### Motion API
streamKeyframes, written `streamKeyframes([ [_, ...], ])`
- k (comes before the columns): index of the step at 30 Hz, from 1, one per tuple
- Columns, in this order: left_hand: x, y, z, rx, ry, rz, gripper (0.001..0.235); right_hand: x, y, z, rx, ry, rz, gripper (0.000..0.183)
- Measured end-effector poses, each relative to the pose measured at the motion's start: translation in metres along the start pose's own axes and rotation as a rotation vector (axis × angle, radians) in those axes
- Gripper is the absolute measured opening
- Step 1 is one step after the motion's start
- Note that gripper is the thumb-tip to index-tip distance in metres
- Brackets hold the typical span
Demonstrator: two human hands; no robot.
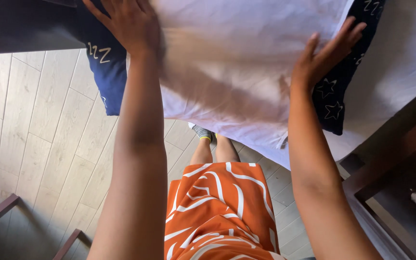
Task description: Folding a white pillowcase on top of a bed surface.
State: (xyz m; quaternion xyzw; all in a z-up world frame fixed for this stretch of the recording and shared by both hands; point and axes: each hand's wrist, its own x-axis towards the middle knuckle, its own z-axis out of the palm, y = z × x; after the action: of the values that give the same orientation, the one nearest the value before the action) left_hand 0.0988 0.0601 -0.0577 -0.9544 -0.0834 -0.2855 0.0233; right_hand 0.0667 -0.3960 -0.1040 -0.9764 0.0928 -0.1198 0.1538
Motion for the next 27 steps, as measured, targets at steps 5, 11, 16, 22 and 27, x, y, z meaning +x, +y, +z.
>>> streamKeyframes([
  [5, -0.004, -0.002, -0.009, -0.046, 0.002, -0.151, 0.03, 0.033, -0.03, -0.032, 0.165, 0.138, 0.364, 0.05],
  [11, 0.014, -0.043, -0.068, -0.823, -0.488, -0.767, 0.031, 0.021, -0.022, -0.079, 1.203, -0.023, 0.467, 0.021],
  [16, -0.008, -0.058, -0.157, -1.315, -0.764, -0.939, 0.028, -0.029, -0.033, -0.169, 1.418, -0.088, 0.532, 0.018],
  [22, -0.093, -0.067, -0.22, -1.195, -0.83, -1.02, 0.026, -0.131, 0.026, -0.178, 1.295, -0.179, 0.691, 0.013],
  [27, -0.154, -0.076, -0.215, -1.128, -0.893, -1.073, 0.028, -0.178, 0.048, -0.159, 0.914, -0.21, 0.719, 0.013],
])
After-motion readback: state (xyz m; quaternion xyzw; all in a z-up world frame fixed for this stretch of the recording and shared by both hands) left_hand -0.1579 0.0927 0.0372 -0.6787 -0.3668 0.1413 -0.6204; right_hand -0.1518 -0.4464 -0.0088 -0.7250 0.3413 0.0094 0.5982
